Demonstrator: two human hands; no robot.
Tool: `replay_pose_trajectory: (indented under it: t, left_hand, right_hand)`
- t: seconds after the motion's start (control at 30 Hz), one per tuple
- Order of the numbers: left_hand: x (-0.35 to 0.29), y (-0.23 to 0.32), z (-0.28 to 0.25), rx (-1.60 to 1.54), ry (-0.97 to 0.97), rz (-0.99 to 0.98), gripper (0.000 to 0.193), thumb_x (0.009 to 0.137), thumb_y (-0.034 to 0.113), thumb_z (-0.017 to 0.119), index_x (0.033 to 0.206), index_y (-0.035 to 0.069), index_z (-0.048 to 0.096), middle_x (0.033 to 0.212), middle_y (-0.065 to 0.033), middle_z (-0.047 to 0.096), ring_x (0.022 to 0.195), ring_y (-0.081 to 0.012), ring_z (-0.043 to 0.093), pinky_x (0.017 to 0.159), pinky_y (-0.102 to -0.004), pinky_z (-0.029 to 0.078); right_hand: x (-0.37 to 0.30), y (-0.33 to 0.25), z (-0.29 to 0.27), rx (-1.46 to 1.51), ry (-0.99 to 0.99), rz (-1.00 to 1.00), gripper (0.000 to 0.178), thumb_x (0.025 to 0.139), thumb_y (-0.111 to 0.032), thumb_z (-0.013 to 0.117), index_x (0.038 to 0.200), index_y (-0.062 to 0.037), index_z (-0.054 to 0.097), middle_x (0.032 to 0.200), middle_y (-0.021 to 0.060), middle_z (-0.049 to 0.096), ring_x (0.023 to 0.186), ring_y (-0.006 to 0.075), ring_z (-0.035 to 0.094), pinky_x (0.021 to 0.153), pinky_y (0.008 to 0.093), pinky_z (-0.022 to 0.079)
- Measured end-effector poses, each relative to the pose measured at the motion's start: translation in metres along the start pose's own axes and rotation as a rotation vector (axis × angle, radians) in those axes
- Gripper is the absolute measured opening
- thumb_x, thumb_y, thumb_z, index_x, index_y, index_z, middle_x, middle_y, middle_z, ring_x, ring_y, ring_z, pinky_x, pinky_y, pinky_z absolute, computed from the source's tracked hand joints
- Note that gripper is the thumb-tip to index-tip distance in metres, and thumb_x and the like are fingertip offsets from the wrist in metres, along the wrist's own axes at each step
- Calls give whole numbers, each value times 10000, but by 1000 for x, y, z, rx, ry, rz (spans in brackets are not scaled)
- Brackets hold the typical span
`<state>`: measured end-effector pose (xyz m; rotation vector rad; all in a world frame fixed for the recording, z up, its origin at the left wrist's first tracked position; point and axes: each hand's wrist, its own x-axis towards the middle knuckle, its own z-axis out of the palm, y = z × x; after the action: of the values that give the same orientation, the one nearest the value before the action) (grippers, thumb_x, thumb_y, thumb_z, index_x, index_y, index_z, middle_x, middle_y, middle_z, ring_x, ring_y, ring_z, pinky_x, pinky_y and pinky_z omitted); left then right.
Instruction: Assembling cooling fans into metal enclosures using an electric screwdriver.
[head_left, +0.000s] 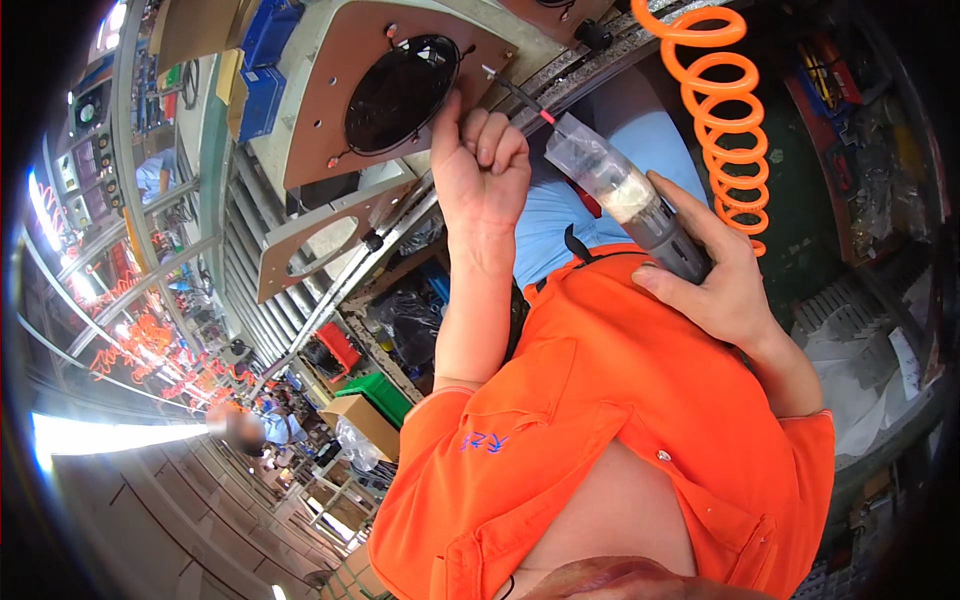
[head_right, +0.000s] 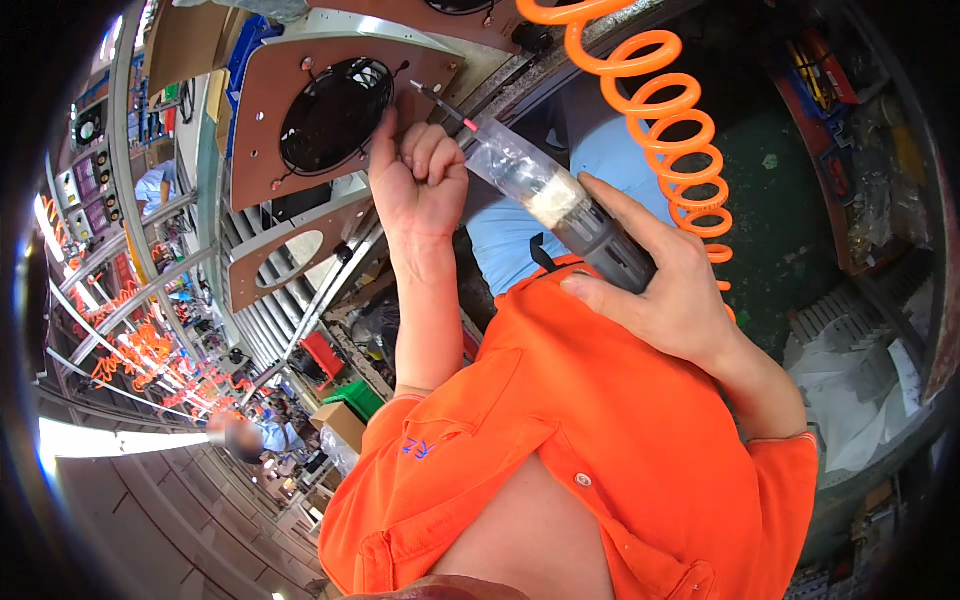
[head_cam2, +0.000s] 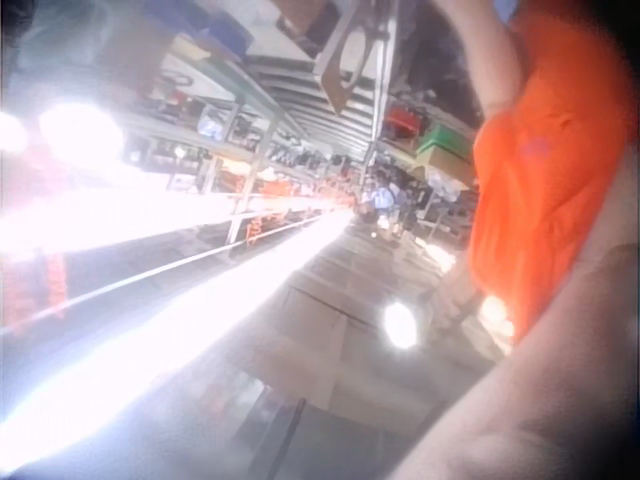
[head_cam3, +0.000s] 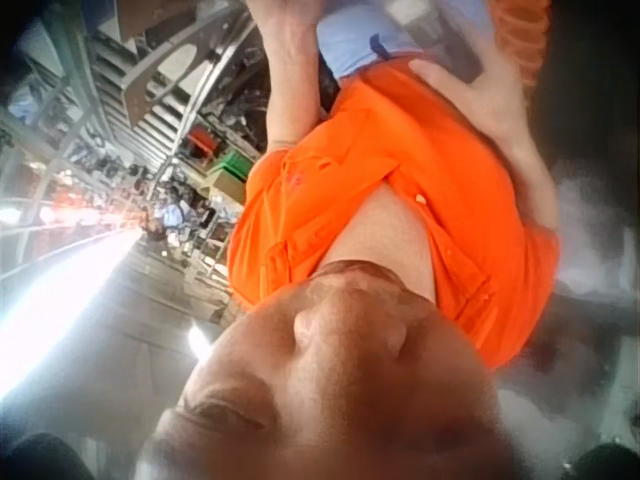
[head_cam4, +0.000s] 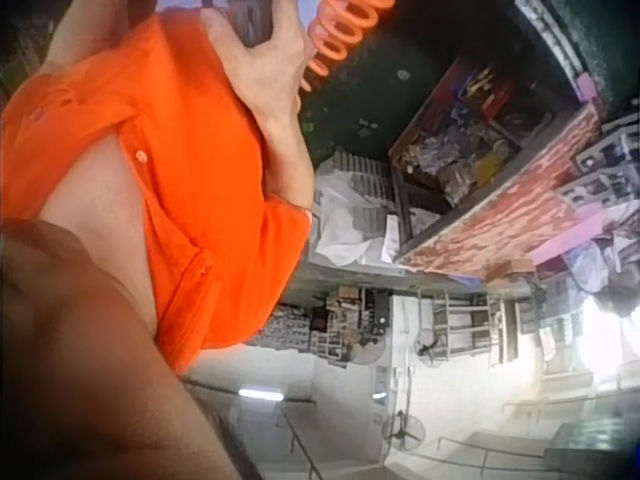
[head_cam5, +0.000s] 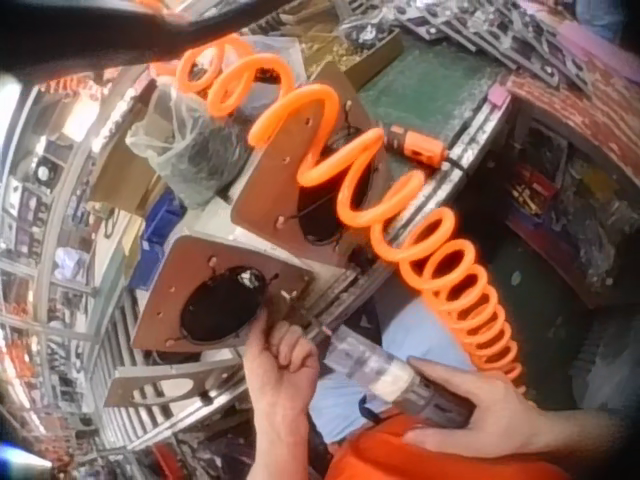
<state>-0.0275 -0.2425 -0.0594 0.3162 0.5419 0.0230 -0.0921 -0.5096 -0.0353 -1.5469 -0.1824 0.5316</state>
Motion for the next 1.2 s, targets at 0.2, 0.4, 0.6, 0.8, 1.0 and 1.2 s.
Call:
replay_pose_trajectory:
  t: [0.2, 0.4, 0.6, 0.8, 1.0, 1.2]
  left_hand:
    - [14, -1, -1, -75, -27, -41, 165, 1012, 160, 622, 1137, 68, 677, 580, 63, 256, 480, -68, 228, 442, -236, 183]
    - [13, -13, 3, -115, -36, 13, 160, 1002, 155, 603, 1093, 52, 685, 589, 51, 271, 488, -76, 251, 433, -242, 188]
    - [16, -16, 11, -92, 50, 83, 138, 980, 173, 591, 999, 55, 659, 584, 35, 276, 500, -95, 269, 440, -250, 207]
    - [15, -17, 13, -75, 53, 97, 136, 979, 187, 599, 948, 57, 628, 578, 32, 305, 507, -95, 285, 460, -253, 220]
    - [13, -21, 13, -52, 68, 129, 127, 973, 178, 594, 945, 54, 606, 577, 28, 302, 510, -101, 285, 476, -260, 233]
    - [14, -21, 11, -20, 86, 141, 135, 976, 186, 587, 943, 57, 604, 575, 28, 300, 511, -101, 283, 482, -263, 233]
  right_hand:
    - [15, -11, 1, 137, -60, 180, 764, 864, -104, 809, 1514, 43, 435, 1240, 89, 666, 1038, 106, 645, 938, 276, 504]
    - [24, -13, 0, 202, -88, 194, 749, 883, -89, 794, 1523, 38, 425, 1174, 85, 681, 1003, 89, 638, 909, 263, 504]
    - [25, -15, -5, 250, -114, 226, 749, 894, -87, 778, 1533, 38, 407, 1149, 91, 687, 1007, 96, 629, 917, 268, 491]
    - [25, -21, -8, 231, -114, 178, 734, 932, -142, 742, 1540, 51, 379, 1075, 94, 693, 914, 94, 630, 810, 252, 520]
    - [32, -69, -20, 571, -180, 521, 642, 1038, -370, 557, 1511, 27, 381, 930, 132, 660, 637, 101, 585, 396, 227, 444]
    - [40, -99, -17, 661, -124, 674, 577, 1084, -419, 447, 1473, 4, 396, 938, 163, 643, 627, 114, 571, 351, 233, 441]
